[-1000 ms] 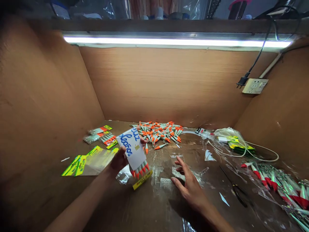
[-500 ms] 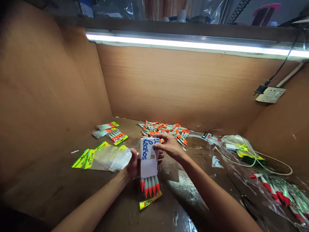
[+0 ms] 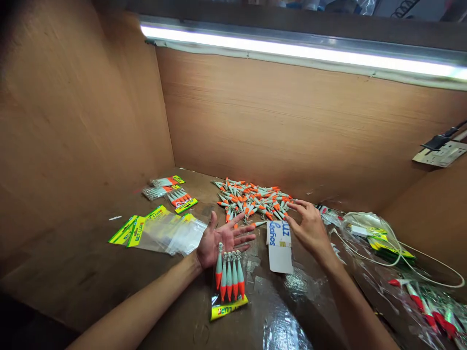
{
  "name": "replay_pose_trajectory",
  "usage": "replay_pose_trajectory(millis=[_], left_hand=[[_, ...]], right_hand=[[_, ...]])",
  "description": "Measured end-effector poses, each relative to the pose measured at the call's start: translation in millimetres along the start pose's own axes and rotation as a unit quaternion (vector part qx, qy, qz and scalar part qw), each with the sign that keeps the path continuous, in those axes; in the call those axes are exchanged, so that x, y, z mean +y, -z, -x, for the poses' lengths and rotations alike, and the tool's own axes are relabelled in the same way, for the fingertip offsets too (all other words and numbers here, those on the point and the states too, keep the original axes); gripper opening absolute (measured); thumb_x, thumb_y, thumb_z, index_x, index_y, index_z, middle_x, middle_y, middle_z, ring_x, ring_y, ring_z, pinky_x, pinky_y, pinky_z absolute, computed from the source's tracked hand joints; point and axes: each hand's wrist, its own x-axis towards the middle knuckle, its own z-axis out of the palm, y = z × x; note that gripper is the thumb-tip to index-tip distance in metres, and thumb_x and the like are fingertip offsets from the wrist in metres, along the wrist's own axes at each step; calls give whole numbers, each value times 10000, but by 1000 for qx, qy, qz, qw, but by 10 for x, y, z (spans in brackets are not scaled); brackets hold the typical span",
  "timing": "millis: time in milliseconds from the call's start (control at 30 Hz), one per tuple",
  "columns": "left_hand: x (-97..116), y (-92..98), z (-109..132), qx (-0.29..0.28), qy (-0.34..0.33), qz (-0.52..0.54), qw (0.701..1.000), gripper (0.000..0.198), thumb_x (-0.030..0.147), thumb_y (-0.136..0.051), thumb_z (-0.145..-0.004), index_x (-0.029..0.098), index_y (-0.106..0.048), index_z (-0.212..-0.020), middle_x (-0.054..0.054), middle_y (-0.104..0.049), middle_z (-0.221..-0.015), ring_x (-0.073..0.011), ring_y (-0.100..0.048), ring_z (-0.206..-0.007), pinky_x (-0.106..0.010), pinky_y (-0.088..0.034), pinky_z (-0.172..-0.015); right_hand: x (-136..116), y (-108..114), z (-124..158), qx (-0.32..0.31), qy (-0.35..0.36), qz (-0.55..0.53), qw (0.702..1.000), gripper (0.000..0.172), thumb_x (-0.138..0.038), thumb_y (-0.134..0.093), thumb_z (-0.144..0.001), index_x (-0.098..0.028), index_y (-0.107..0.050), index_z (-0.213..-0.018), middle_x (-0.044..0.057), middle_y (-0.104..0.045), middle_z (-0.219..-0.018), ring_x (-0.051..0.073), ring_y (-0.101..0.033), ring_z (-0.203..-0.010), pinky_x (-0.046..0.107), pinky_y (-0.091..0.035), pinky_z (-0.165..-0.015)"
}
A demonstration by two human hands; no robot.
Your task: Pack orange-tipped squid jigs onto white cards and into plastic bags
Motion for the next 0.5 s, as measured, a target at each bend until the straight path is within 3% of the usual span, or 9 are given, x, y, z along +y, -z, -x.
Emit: replay_pose_trajectory(millis=[67, 133, 167, 233, 400, 500], left_hand=[[-16, -1, -20, 7, 6, 1, 1000, 940, 840, -288, -847, 210, -284, -1545, -224, -514, -1426, -351, -594, -1195, -503, -367, -1026], [-31, -8, -33, 15, 13, 6, 1000, 929, 829, -299, -855, 216, -264, -1551, -212, -524, -1419, -327, -622, -1147, -475, -389, -1006], [-36, -14, -36, 21, 14, 9, 1000, 923, 821, -309, -860, 215, -253, -1555, -207, -531, -1414, -315, -635, -1119, -460, -401, -994], [-42, -30, -35, 35, 9, 15, 999, 910, 799, -324, -876, 208, -229, -1562, -199, -543, -1404, -296, -650, -1079, -442, -414, -981], [-45, -63, -36, 50, 0, 19, 999, 919, 792, -315, -885, 206, -169, -1577, -191, -547, -1409, -315, -640, -1109, -470, -399, -1005], [-56, -62, -53, 46, 5, 17, 999, 937, 799, -306, -881, 200, -140, -1583, -196, -556, -1401, -341, -625, -1152, -491, -379, -1030]], right_hand=[[-217, -150, 141, -9, 62, 24, 998, 266, -389, -622, -906, -229, -725, -1091, 109, -671, -1182, 274, -613, -1101, 452, -474, -978], [-497, -365, 280, -133, 97, -27, 986, 234, -323, -572, -950, -244, -706, -1125, 84, -702, -1093, 223, -649, -961, 369, -522, -846], [-625, -470, 332, -190, 122, -40, 973, 209, -293, -587, -943, -250, -712, -1106, 72, -709, -1073, 217, -644, -964, 359, -513, -856], [-806, -638, 392, -241, 136, -40, 960, 154, -267, -640, -912, -247, -725, -1038, 55, -719, -1019, 217, -635, -957, 353, -495, -862], [-869, -775, 375, -292, 110, -23, 950, 29, -208, -697, -861, -224, -717, -874, 19, -706, -872, 193, -612, -847, 297, -458, -763], [-841, -791, 361, -281, 113, -2, 953, 46, -187, -712, -840, -225, -709, -866, 20, -692, -888, 198, -593, -863, 292, -431, -746]])
